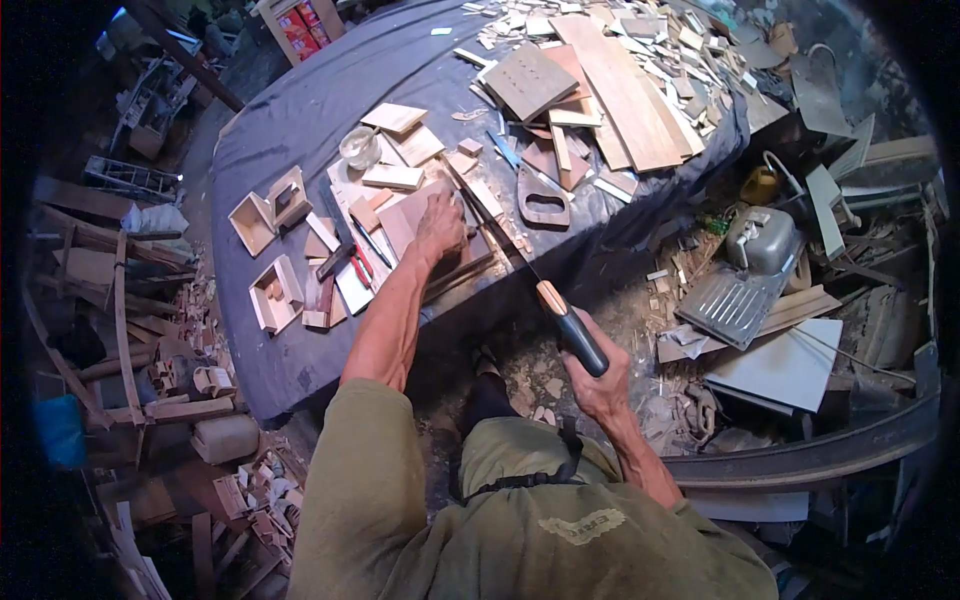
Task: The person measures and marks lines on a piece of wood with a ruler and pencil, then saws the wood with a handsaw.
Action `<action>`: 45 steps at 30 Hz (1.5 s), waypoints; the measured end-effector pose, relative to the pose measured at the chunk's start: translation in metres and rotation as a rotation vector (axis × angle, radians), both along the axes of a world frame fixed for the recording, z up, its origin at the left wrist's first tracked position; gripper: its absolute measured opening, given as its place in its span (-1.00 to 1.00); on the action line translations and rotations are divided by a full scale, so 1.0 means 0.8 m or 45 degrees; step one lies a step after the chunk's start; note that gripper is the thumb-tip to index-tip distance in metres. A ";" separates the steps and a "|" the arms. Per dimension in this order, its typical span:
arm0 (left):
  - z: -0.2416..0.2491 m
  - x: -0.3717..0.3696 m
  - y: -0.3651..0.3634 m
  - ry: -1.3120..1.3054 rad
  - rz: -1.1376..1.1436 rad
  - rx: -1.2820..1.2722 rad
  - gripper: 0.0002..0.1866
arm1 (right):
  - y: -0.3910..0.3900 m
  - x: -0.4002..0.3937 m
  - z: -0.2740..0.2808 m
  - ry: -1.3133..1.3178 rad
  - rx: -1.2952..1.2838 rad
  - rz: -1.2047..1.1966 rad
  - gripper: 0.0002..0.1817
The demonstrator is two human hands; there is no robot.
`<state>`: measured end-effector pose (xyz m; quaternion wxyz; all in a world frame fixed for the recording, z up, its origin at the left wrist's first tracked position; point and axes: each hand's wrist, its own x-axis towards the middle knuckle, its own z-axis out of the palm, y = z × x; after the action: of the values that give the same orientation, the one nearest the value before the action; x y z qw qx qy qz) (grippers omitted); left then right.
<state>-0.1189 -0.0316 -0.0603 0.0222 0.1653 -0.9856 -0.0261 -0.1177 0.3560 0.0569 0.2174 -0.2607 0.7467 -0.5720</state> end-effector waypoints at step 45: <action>-0.001 0.010 0.015 0.225 0.047 0.198 -0.64 | 0.000 0.022 -0.009 0.078 0.026 -0.048 -0.35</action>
<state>-0.1107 -0.0195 -0.0610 0.0965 0.1819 -0.9716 -0.1164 -0.0999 0.3558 0.0496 0.1864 -0.2618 0.7636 -0.5601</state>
